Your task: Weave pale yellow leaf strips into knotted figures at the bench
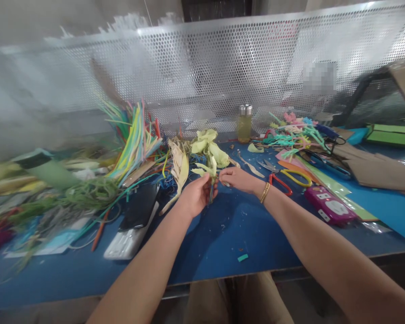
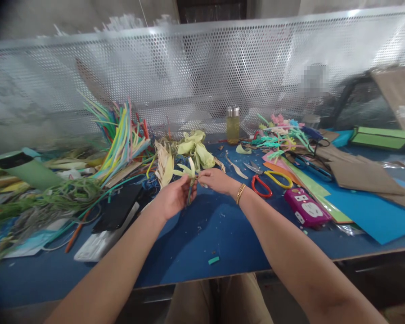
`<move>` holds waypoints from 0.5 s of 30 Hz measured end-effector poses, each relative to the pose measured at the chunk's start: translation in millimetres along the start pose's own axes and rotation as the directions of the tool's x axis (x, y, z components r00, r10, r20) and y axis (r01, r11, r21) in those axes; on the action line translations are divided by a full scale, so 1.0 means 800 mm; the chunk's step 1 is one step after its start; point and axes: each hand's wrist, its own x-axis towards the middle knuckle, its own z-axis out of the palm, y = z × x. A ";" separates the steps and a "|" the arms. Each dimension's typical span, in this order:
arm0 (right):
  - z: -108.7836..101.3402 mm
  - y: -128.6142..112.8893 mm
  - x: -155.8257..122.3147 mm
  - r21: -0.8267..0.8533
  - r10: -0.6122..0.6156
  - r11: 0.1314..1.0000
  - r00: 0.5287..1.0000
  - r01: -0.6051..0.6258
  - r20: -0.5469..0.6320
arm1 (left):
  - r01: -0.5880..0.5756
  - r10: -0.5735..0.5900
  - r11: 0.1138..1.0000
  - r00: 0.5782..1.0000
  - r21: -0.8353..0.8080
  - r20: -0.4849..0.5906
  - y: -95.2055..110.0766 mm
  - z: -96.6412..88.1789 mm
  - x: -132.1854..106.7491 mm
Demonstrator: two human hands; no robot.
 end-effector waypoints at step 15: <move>0.003 -0.008 -0.004 0.059 0.031 0.998 0.999 -0.032 0.013 | 0.036 -0.036 0.999 0.999 -0.027 -0.026 0.002 -0.002 -0.001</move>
